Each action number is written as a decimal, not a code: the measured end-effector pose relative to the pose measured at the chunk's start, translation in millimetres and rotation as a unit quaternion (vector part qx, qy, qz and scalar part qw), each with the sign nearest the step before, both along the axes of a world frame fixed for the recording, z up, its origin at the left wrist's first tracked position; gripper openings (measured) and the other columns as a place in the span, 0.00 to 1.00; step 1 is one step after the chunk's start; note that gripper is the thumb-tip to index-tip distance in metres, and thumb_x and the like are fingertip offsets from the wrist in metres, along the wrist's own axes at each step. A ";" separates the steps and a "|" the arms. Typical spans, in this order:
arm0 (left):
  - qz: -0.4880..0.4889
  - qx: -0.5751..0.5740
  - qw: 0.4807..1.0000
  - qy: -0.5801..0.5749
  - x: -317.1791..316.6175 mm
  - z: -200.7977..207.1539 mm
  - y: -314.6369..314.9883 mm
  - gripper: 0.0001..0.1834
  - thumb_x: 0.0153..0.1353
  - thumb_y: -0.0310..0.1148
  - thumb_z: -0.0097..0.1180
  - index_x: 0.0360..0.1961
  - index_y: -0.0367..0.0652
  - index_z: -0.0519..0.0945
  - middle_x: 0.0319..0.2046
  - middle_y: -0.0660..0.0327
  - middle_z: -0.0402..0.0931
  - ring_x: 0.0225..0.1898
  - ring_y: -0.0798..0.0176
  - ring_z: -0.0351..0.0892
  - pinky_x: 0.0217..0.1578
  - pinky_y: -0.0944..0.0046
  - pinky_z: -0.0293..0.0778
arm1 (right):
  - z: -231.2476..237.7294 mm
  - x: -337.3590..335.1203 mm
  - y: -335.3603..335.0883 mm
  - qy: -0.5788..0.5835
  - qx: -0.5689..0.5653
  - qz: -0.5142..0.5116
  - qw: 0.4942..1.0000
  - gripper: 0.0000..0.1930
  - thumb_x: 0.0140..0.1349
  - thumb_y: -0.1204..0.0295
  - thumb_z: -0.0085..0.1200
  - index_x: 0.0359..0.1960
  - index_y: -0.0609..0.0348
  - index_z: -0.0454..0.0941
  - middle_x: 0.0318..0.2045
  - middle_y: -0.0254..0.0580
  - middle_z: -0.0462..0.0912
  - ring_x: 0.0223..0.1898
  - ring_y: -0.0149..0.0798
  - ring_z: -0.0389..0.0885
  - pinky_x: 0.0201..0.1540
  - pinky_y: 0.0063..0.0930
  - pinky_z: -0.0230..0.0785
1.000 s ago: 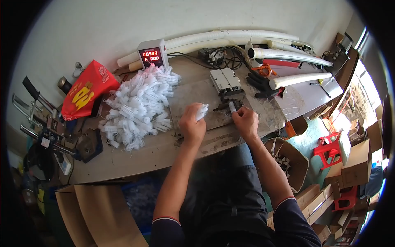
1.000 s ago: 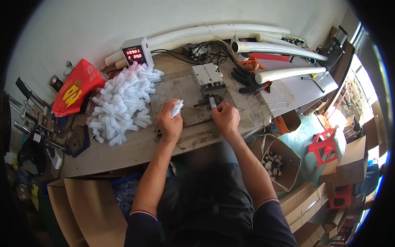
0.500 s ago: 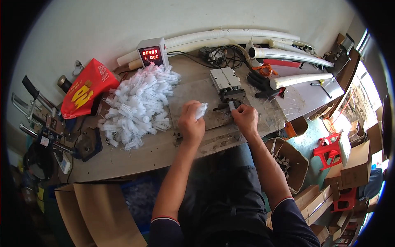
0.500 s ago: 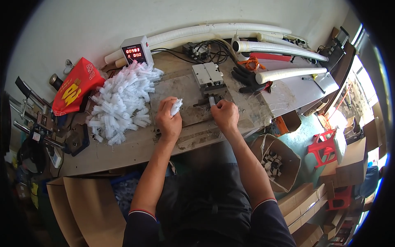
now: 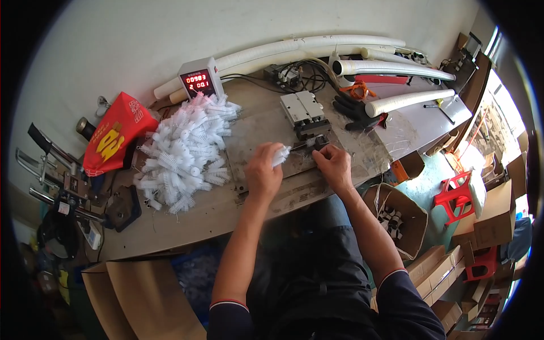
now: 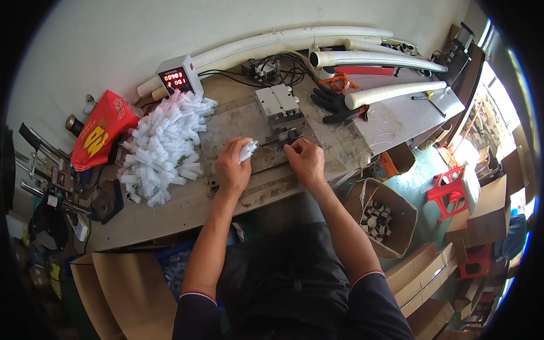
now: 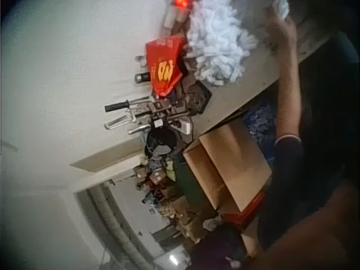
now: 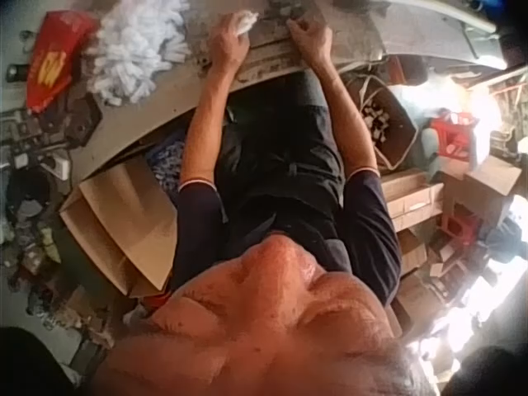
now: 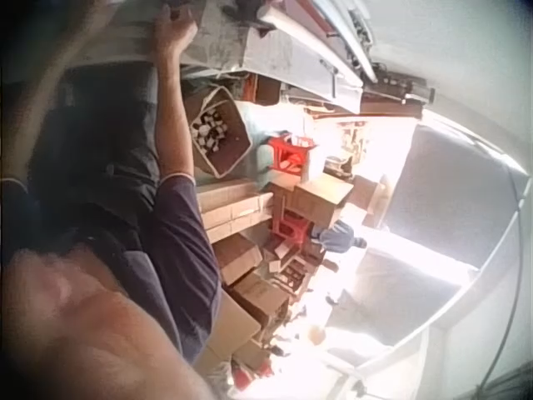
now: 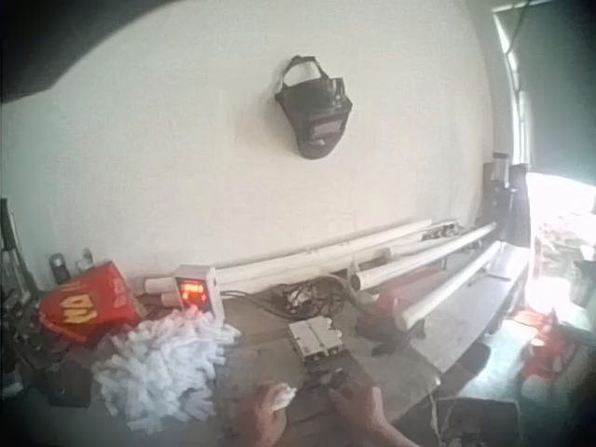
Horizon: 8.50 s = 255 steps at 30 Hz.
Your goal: Assembling and pressing small white plastic components using a workbench jig in a factory setting.
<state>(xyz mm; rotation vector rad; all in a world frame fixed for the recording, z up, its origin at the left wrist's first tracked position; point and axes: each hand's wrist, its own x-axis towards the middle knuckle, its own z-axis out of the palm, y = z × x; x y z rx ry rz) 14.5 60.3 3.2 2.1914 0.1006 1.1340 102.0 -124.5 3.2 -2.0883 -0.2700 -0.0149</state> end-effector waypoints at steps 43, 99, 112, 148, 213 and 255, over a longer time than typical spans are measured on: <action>-0.209 -0.414 0.842 0.278 -12.1 27.2 -3.7 0.09 0.69 0.30 0.58 0.44 0.36 0.84 0.26 0.68 0.74 0.21 0.80 0.63 0.19 0.76 0.53 | -3.2 -3.9 -19.7 -0.022 0.212 0.125 0.969 0.15 0.63 0.75 0.59 0.51 0.66 0.81 0.31 0.36 0.86 0.30 0.25 0.78 0.35 0.24 0.72; 0.283 -0.478 0.829 -0.064 -306.8 29.4 281.7 0.09 0.70 0.31 0.58 0.46 0.40 0.82 0.35 0.61 0.87 0.17 0.76 0.61 0.16 0.69 0.57 | 125.8 -79.0 187.5 -0.119 0.100 0.366 0.917 0.08 0.67 0.71 0.59 0.36 0.65 0.83 0.25 0.36 0.83 0.27 0.24 0.77 0.31 0.21 0.70; 0.345 -0.439 0.830 0.017 -288.0 31.1 302.3 0.09 0.73 0.31 0.55 0.50 0.41 0.83 0.31 0.63 0.84 0.18 0.77 0.59 0.18 0.70 0.57 | 277.0 -177.6 382.5 -0.366 0.091 0.446 0.812 0.17 0.69 0.63 0.54 0.47 0.66 0.83 0.41 0.54 0.88 0.45 0.51 0.86 0.52 0.43 0.76; 0.392 -0.377 0.839 -0.015 -265.9 20.1 301.2 0.07 0.71 0.28 0.57 0.45 0.36 0.83 0.32 0.59 0.88 0.29 0.73 0.76 0.35 0.68 0.70 | 193.0 -107.8 449.9 -0.542 -0.200 0.388 0.718 0.24 0.74 0.49 0.47 0.44 0.63 0.75 0.38 0.55 0.86 0.42 0.56 0.86 0.45 0.50 0.77; 0.434 -0.253 0.857 -0.115 -474.7 17.3 272.0 0.15 0.70 0.29 0.60 0.54 0.34 0.83 0.34 0.61 0.87 0.33 0.72 0.80 0.37 0.67 0.75 | 89.9 -72.8 168.2 -0.266 0.074 0.327 0.904 0.09 0.68 0.74 0.58 0.45 0.66 0.83 0.26 0.41 0.84 0.28 0.25 0.79 0.32 0.24 0.73; 0.356 -0.122 0.926 0.030 -130.3 -3.7 142.2 0.37 0.63 0.49 0.67 0.68 0.45 0.69 0.71 0.41 0.49 0.70 0.38 0.58 0.70 0.46 0.58 | -6.4 -80.0 151.2 -0.223 0.075 0.235 0.943 0.04 0.59 0.72 0.62 0.31 0.58 0.82 0.32 0.45 0.85 0.37 0.51 0.85 0.40 0.41 0.77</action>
